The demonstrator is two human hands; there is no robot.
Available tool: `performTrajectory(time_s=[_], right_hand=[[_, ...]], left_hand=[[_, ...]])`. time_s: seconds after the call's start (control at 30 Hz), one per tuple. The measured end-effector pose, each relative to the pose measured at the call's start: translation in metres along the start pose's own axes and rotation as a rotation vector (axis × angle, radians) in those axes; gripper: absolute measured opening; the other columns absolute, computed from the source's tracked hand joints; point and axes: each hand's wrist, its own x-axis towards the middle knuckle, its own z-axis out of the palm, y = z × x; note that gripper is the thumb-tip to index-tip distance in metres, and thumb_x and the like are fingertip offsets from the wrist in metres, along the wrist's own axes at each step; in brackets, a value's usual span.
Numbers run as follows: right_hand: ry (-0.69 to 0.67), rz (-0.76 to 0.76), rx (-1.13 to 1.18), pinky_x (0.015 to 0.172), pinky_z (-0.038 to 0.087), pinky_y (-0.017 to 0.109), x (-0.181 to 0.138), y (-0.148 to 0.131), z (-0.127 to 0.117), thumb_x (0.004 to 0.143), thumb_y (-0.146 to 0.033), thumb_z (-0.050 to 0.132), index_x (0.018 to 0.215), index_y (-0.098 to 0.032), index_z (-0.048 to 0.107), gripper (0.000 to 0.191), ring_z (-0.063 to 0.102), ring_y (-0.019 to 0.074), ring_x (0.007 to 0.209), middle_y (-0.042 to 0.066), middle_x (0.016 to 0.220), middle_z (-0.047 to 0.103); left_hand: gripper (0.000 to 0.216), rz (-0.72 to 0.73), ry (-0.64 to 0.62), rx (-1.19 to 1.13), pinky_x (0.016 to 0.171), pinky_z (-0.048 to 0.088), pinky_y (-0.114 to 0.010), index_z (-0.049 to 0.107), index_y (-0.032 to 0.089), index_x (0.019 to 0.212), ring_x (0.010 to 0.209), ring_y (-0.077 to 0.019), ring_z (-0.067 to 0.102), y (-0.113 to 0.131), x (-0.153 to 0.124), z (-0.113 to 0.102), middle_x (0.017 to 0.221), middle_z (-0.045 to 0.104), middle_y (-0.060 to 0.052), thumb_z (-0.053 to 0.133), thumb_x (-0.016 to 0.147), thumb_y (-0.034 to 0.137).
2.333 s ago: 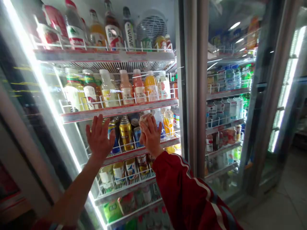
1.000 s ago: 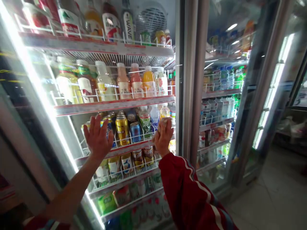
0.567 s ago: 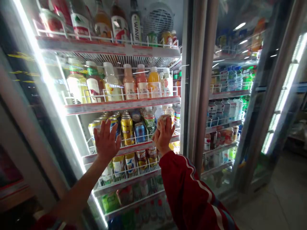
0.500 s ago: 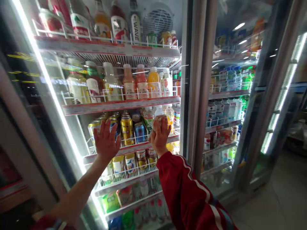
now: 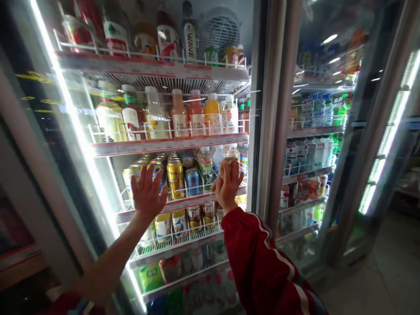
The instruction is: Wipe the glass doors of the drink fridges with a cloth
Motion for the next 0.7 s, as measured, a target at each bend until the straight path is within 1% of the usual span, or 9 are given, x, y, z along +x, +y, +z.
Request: performTrajectory(time_s=[0.07,0.17,0.23,0.3,0.33,0.4,0.57,0.63,0.7], right_hand=[[0.011,-0.024,0.015,0.109,0.023,0.053,-0.001,-0.009,0.002,0.089,-0.02,0.038,0.142,-0.022,0.031,0.054,0.024,0.0244,0.141,0.015,0.15,0.028],[-0.044,-0.119,0.062,0.112,0.019,0.05,-0.007,-0.04,0.005,0.088,-0.021,0.039,0.138,-0.023,0.038,0.05,0.02,0.0225,0.143,0.012,0.15,0.03],[-0.11,-0.192,0.091,0.114,0.017,0.048,-0.011,-0.061,0.005,0.087,-0.021,0.041,0.132,-0.024,0.046,0.045,0.02,0.0212,0.143,0.009,0.147,0.036],[-0.147,-0.25,0.109,0.115,0.014,0.047,-0.012,-0.073,0.005,0.086,-0.021,0.044,0.125,-0.027,0.053,0.04,0.022,0.0201,0.142,0.007,0.143,0.043],[-0.153,-0.263,0.114,0.115,0.014,0.047,-0.011,-0.073,0.004,0.086,-0.021,0.045,0.123,-0.027,0.054,0.038,0.024,0.0199,0.142,0.006,0.141,0.045],[-0.149,-0.25,0.109,0.115,0.014,0.047,-0.005,-0.064,0.004,0.086,-0.02,0.045,0.123,-0.027,0.055,0.039,0.025,0.0203,0.141,0.006,0.142,0.044],[-0.019,-0.064,0.071,0.112,0.017,0.053,0.021,-0.022,0.009,0.088,-0.022,0.038,0.138,-0.023,0.04,0.05,0.024,0.0239,0.141,0.01,0.151,0.029],[0.013,-0.015,0.059,0.111,0.018,0.054,0.027,-0.021,0.011,0.088,-0.022,0.037,0.141,-0.022,0.035,0.052,0.023,0.0249,0.141,0.011,0.152,0.026],[-0.004,-0.047,0.059,0.111,0.018,0.053,0.027,-0.034,0.012,0.088,-0.022,0.037,0.14,-0.023,0.037,0.052,0.024,0.0244,0.141,0.01,0.152,0.027]], left_hand=[[0.05,0.002,-0.002,-0.006,0.117,0.007,-0.046,0.046,0.021,0.134,0.141,-0.0219,0.022,0.0,0.0,0.0,0.145,0.04,-0.011,0.051,0.085,0.028],[0.052,0.033,0.014,0.025,0.116,0.009,-0.046,0.044,0.021,0.135,0.141,-0.0213,0.021,-0.002,0.0,0.001,0.145,0.04,-0.011,0.051,0.085,0.028],[0.053,0.058,0.034,0.032,0.116,0.009,-0.045,0.043,0.021,0.136,0.141,-0.0214,0.021,-0.002,0.0,0.001,0.145,0.039,-0.012,0.052,0.084,0.027],[0.054,0.063,0.041,0.027,0.117,0.008,-0.045,0.042,0.021,0.137,0.141,-0.0217,0.022,-0.002,0.0,0.0,0.146,0.038,-0.012,0.052,0.084,0.027],[0.054,0.061,0.04,0.026,0.117,0.008,-0.045,0.042,0.021,0.137,0.141,-0.0218,0.022,-0.002,0.001,0.0,0.146,0.038,-0.011,0.052,0.084,0.027],[0.054,0.061,0.032,0.039,0.117,0.009,-0.045,0.042,0.021,0.137,0.141,-0.0217,0.021,-0.001,0.001,-0.001,0.146,0.037,-0.011,0.052,0.084,0.027],[0.056,0.094,0.066,0.08,0.117,0.009,-0.042,0.041,0.018,0.138,0.141,-0.0213,0.021,0.001,0.003,-0.002,0.146,0.037,-0.012,0.053,0.084,0.024],[0.057,0.093,0.073,0.074,0.117,0.009,-0.042,0.04,0.019,0.139,0.141,-0.0217,0.022,0.001,0.003,-0.002,0.147,0.036,-0.011,0.053,0.084,0.024],[0.058,0.085,0.071,0.063,0.117,0.009,-0.043,0.039,0.021,0.14,0.141,-0.0222,0.022,0.001,0.003,-0.002,0.147,0.035,-0.01,0.053,0.084,0.024]])
